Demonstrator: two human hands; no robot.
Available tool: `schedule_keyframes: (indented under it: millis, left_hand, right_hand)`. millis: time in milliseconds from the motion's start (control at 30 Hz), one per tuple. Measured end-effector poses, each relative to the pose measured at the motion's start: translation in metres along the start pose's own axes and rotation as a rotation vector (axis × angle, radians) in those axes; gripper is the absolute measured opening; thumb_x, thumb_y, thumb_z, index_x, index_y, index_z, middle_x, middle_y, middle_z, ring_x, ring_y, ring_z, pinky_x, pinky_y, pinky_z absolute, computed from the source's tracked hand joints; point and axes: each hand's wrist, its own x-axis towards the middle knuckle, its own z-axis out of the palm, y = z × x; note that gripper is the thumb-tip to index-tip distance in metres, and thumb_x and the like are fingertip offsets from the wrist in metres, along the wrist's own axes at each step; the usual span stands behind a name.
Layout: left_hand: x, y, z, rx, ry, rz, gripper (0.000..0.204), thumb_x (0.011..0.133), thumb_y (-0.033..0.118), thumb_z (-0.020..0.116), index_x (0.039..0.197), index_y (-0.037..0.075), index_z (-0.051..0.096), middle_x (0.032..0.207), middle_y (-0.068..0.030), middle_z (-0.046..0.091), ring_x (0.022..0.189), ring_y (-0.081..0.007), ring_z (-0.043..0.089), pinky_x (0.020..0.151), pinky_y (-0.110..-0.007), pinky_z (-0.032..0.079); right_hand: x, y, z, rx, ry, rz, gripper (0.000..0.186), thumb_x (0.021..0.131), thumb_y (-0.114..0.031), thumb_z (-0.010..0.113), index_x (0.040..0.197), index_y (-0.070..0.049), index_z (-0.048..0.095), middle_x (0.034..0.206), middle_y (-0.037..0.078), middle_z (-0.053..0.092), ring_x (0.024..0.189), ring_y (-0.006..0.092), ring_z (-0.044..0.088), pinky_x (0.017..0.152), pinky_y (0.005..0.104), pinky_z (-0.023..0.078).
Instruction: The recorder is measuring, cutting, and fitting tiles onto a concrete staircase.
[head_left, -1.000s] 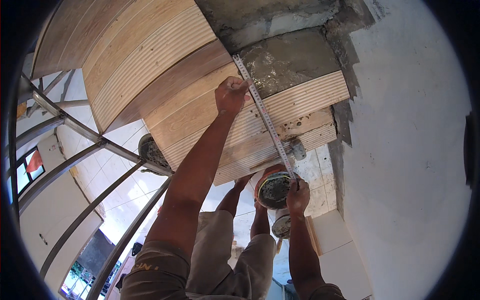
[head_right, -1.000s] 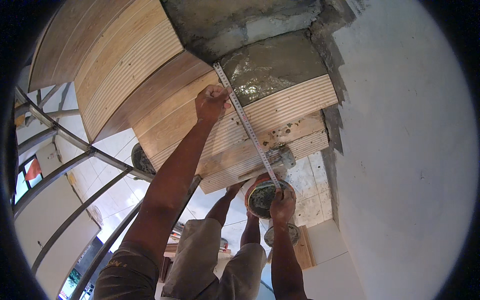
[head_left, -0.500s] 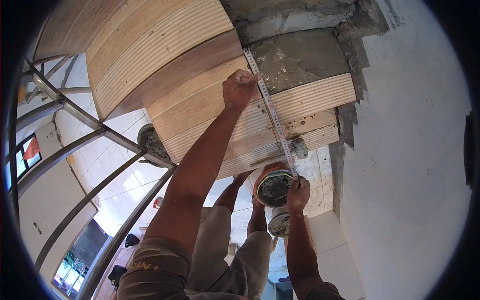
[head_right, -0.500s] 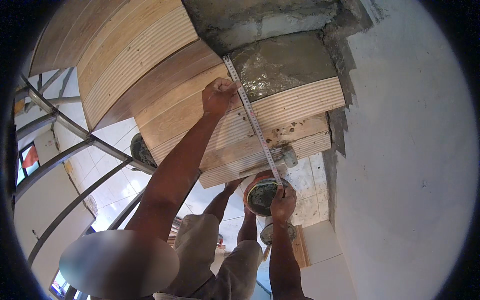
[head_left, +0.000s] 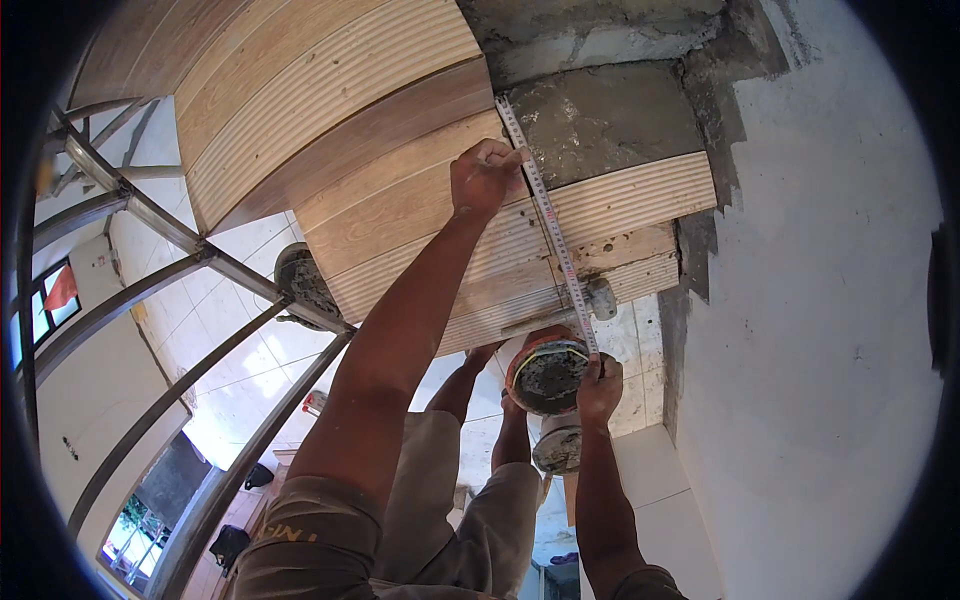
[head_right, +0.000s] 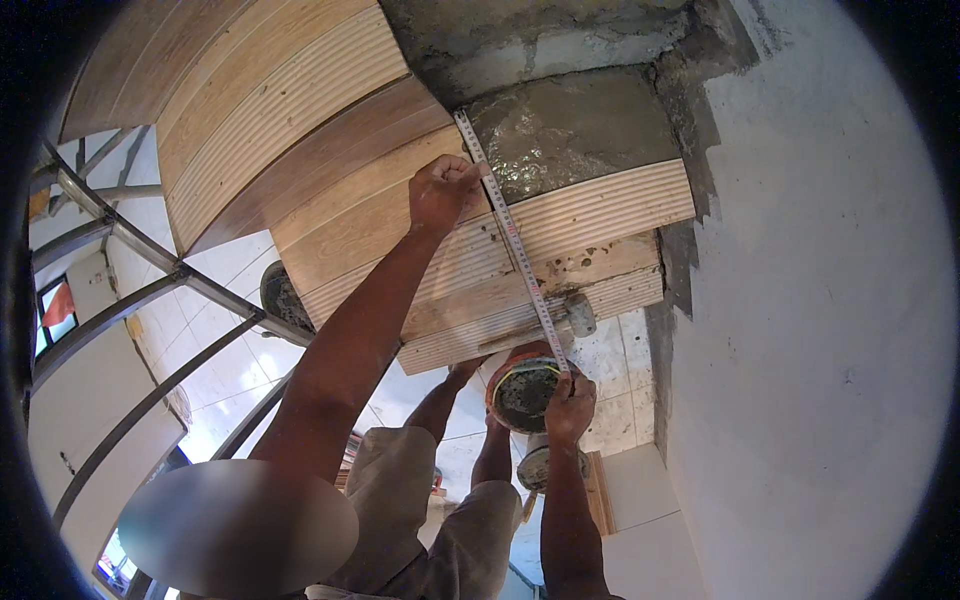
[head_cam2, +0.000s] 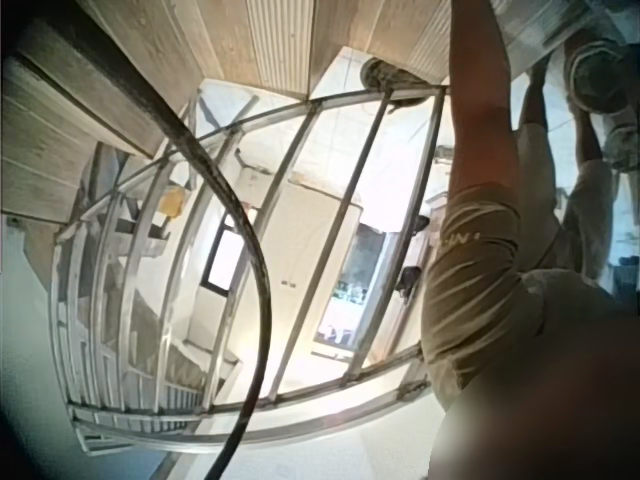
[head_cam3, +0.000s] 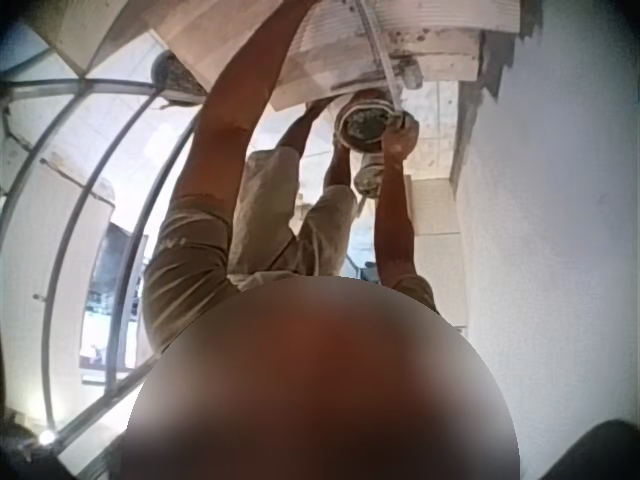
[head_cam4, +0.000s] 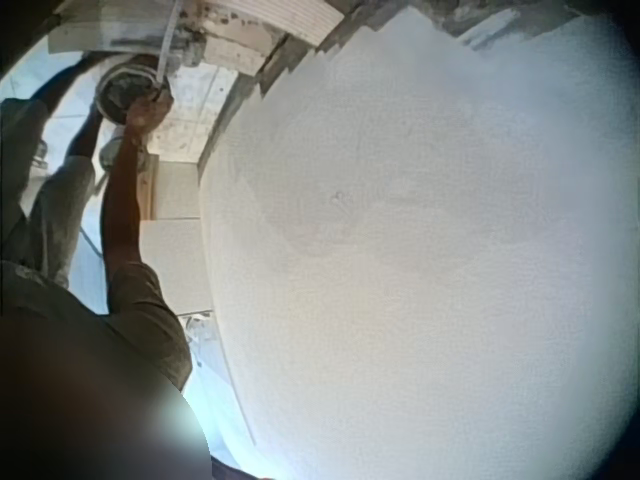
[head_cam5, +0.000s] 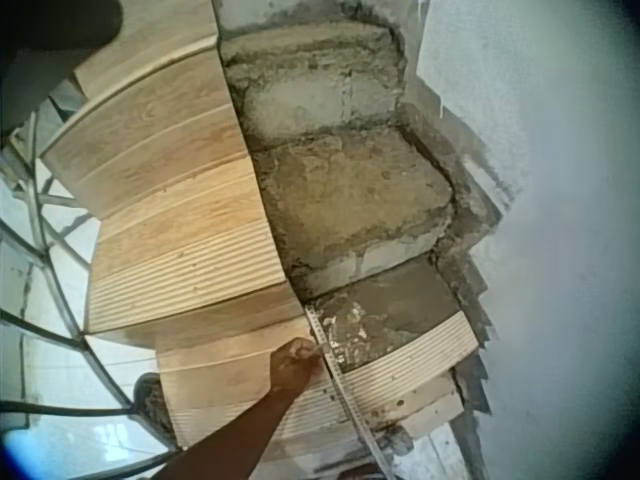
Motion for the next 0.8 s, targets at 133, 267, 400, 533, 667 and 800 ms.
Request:
schedule_keyframes:
  millis: [133,267,400,533,667,800]
  left_hand:
    - [-0.001,0.002,0.001,0.006,-0.010,0.025,0.018,0.092,0.016,0.078,0.090,0.001,0.069,0.070,-0.0037,0.070,0.055,-0.0081,0.063,0.053,-0.024,0.050]
    - [-0.001,0.000,-0.002,-0.032,-0.041,0.046,0.019,0.092,0.018,0.079,0.091,0.001,0.069,0.071,-0.0039,0.070,0.056,-0.0083,0.063,0.053,-0.025,0.050]
    - [0.000,0.000,0.000,-0.012,-0.025,0.003,0.021,0.091,0.019,0.080,0.091,0.001,0.070,0.071,-0.0050,0.070,0.057,-0.0090,0.064,0.053,-0.025,0.051]
    - [0.004,-0.008,-0.005,-0.005,-0.024,0.064,0.022,0.089,0.020,0.082,0.090,0.002,0.070,0.070,-0.0052,0.070,0.055,-0.0095,0.064,0.053,-0.026,0.051]
    - [0.003,-0.007,-0.001,0.037,-0.003,0.057,0.023,0.088,0.020,0.083,0.089,0.001,0.070,0.070,-0.0050,0.070,0.054,-0.0093,0.063,0.052,-0.026,0.051]
    - [0.003,-0.007,-0.002,-0.006,-0.028,0.051,0.022,0.089,0.020,0.081,0.089,0.001,0.069,0.069,-0.0048,0.070,0.054,-0.0087,0.063,0.052,-0.026,0.050]
  right_hand:
    - [-0.003,0.005,0.004,0.033,-0.015,0.011,0.022,0.102,-0.021,0.060,0.097,-0.001,0.069,0.089,0.020,0.064,0.084,0.0391,0.062,0.075,0.0476,0.049]
    - [-0.006,0.015,0.014,-0.014,-0.004,0.032,0.023,0.102,-0.022,0.061,0.097,-0.001,0.068,0.089,0.021,0.064,0.081,0.0389,0.061,0.074,0.0476,0.049]
    - [-0.007,0.020,0.016,0.018,-0.019,0.032,0.024,0.102,-0.023,0.061,0.100,-0.001,0.070,0.091,0.021,0.065,0.085,0.0391,0.062,0.076,0.0473,0.050]
    - [-0.006,0.006,0.013,0.043,-0.017,0.077,0.025,0.102,-0.023,0.061,0.104,0.000,0.071,0.094,0.022,0.066,0.090,0.0393,0.064,0.080,0.0466,0.051]
    - [-0.005,0.005,0.009,0.049,-0.035,0.064,0.024,0.101,-0.023,0.062,0.105,-0.001,0.071,0.097,0.022,0.067,0.092,0.0389,0.065,0.082,0.0463,0.052]
    - [-0.006,0.010,0.012,0.060,-0.024,0.099,0.024,0.101,-0.023,0.061,0.103,-0.001,0.071,0.097,0.022,0.067,0.091,0.0391,0.065,0.081,0.0466,0.051]
